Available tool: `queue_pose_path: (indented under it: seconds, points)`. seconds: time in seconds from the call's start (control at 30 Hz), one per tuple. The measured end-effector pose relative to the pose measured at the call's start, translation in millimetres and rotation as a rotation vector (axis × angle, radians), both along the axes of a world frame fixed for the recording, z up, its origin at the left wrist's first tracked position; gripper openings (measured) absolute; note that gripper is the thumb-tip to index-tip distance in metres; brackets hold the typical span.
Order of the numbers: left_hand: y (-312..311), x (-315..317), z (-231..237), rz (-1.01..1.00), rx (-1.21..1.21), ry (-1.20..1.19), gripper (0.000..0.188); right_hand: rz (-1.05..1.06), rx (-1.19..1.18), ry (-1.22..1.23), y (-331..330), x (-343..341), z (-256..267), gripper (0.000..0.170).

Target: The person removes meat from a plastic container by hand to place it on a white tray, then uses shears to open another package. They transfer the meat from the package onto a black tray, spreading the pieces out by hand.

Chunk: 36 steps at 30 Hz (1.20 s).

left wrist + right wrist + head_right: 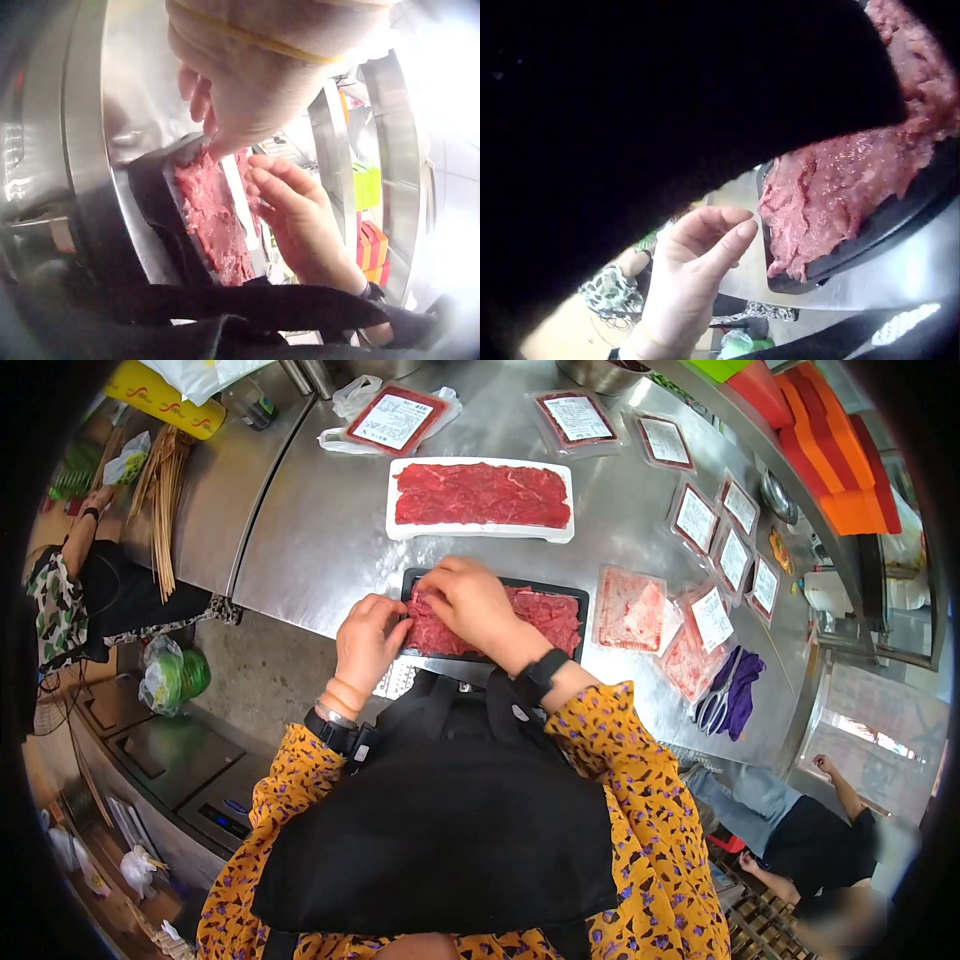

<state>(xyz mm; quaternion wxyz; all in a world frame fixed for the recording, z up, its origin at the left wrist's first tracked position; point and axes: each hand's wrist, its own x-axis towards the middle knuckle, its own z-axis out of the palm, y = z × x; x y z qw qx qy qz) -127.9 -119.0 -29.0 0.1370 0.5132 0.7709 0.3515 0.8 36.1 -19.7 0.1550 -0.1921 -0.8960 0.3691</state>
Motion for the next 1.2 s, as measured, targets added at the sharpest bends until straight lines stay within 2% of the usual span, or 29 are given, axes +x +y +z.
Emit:
queue_pose_path:
  seconds: [0.03, 0.2, 0.4, 0.57, 0.77, 0.9, 0.97, 1.03, 1.13, 1.2]
  points:
    - [1, 1, 0, -0.042, 0.060, 0.054, 0.018, 0.029, 0.028, 0.002, -1, -7, -4, 0.016]
    - [-2, 7, -9, -0.121, 0.058, 0.072, 0.018, 0.122, 0.171, -0.049, -8, -20, -12, 0.011]
    - [1, 1, -7, -0.109, 0.086, 0.019, 0.019, 0.052, 0.255, -0.070, -12, 3, -8, 0.009]
    - [8, -5, -11, -0.161, 0.076, 0.080, 0.017, 0.048, 0.139, -0.038, -13, 16, -14, 0.007]
    - [18, -6, -3, -0.053, 0.045, -0.079, 0.010, -0.100, 0.027, -0.042, -11, 30, -8, 0.007]
    - [27, -13, -1, -0.244, 0.087, 0.044, 0.010, -0.094, 0.037, 0.030, -14, 22, -10, 0.006]
    - [29, -18, -8, -0.331, 0.102, 0.123, 0.011, -0.044, 0.103, -0.027, -15, 23, -12, 0.007]
    - [28, -23, -9, -0.335, 0.075, 0.085, 0.013, -0.033, 0.125, -0.054, -16, 24, -10, 0.007]
    - [34, -28, -6, -0.274, 0.036, 0.062, 0.015, -0.165, 0.020, 0.019, -15, 22, -16, 0.007]
    - [43, -30, -3, -0.244, -0.015, 0.082, 0.019, -0.167, 0.036, -0.015, -14, 19, -20, 0.008]
